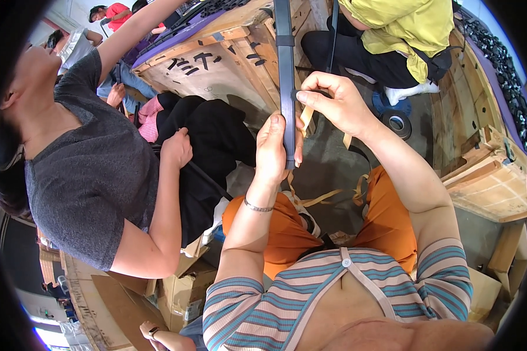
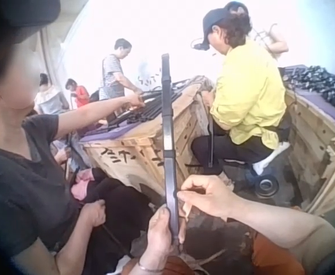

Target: Wrapping black adhesive tape around a plastic rod for manufacturing assembly.

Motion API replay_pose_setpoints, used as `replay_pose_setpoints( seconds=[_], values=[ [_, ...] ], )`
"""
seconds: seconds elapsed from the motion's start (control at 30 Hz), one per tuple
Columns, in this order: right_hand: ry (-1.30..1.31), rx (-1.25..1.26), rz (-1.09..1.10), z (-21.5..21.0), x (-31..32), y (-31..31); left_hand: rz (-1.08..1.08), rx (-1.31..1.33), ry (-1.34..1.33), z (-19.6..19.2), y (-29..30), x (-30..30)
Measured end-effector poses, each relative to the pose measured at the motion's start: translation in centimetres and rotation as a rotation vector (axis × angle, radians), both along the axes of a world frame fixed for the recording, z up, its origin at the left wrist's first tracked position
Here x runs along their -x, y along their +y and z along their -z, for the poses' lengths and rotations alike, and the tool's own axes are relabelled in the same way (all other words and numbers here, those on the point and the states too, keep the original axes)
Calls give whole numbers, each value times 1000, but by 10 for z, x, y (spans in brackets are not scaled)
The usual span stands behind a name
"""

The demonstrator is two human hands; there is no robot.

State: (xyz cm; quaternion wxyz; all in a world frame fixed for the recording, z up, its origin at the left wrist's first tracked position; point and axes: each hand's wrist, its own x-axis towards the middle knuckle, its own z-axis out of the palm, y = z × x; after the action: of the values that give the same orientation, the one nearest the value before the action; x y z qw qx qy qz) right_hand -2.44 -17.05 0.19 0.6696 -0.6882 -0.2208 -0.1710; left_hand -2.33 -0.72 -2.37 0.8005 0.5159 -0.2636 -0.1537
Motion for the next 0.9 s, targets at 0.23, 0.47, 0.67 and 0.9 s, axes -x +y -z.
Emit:
replay_pose_setpoints(
  seconds=[0.23,0.47,0.67,0.9],
  values=[
    [17,-31,-19,0,1,2,-41,7,-5,0,-2,1],
    [112,76,40,3,-2,5,-5,-7,-8,5,1,0],
    [174,-14,-47,-2,4,12,-21,-10,-4,5,-2,2],
    [60,5,164,-1,7,15,-57,-6,-7,8,-11,1]
  ],
)
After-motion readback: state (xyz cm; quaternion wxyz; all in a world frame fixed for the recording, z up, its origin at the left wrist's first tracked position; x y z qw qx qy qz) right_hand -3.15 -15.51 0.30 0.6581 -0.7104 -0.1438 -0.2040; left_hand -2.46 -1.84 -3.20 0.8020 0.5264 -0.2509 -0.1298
